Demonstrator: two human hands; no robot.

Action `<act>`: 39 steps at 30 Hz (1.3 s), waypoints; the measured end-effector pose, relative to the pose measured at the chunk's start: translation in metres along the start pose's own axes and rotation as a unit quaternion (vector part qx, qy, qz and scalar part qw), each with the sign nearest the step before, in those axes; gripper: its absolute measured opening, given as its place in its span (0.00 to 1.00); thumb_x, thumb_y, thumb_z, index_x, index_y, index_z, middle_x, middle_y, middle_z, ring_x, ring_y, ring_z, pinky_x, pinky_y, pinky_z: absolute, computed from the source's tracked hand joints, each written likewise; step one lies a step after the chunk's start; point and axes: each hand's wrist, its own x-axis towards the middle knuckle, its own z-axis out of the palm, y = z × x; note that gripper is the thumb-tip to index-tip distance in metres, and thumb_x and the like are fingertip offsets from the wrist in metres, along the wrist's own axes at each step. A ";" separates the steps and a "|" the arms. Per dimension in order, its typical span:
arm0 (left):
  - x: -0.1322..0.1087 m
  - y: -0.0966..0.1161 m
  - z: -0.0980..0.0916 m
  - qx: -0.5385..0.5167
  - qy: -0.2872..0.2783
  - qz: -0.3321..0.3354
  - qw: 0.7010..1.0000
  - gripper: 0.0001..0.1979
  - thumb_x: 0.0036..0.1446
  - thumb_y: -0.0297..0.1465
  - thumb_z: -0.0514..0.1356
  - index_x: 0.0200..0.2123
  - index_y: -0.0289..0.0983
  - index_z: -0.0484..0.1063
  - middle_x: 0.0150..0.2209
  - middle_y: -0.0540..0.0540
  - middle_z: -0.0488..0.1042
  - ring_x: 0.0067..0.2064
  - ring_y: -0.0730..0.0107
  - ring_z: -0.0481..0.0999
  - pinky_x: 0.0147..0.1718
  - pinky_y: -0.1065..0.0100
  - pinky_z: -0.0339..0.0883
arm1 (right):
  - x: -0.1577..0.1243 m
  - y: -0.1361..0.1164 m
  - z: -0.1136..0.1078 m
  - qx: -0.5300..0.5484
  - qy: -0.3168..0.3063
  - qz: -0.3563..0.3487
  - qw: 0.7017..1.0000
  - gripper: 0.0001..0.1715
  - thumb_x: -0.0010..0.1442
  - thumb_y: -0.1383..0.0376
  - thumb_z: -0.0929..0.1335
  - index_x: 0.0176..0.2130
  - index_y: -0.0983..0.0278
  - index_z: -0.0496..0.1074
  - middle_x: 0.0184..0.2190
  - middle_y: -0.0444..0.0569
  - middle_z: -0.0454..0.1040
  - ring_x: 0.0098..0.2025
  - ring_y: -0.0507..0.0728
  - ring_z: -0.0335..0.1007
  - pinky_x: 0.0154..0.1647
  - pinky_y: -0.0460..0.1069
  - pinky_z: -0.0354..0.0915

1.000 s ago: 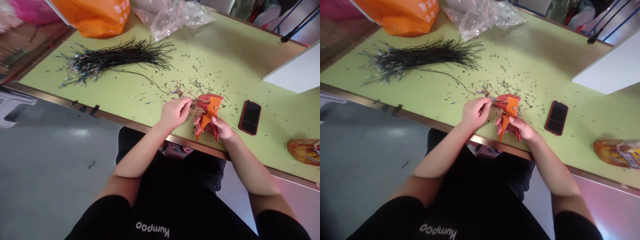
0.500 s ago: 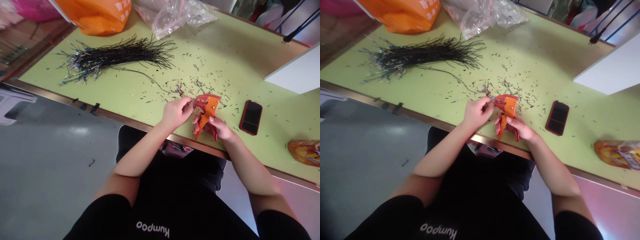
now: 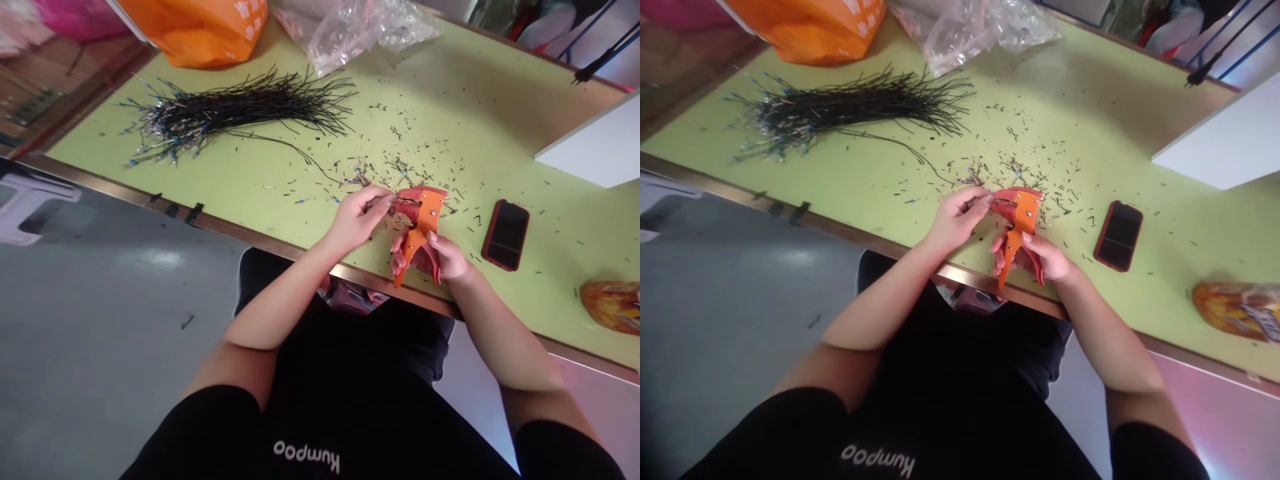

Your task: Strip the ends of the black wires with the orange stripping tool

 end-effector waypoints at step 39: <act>-0.009 -0.005 -0.002 0.303 0.048 0.125 0.943 0.20 0.79 0.38 0.50 0.45 0.39 0.80 0.36 0.44 0.85 0.35 0.68 0.82 0.35 0.67 0.69 | 0.006 -0.010 0.007 0.003 0.059 -0.004 0.998 0.39 0.63 0.29 0.68 0.29 0.61 0.70 0.18 0.40 0.65 0.18 0.53 0.65 0.24 0.52 0.73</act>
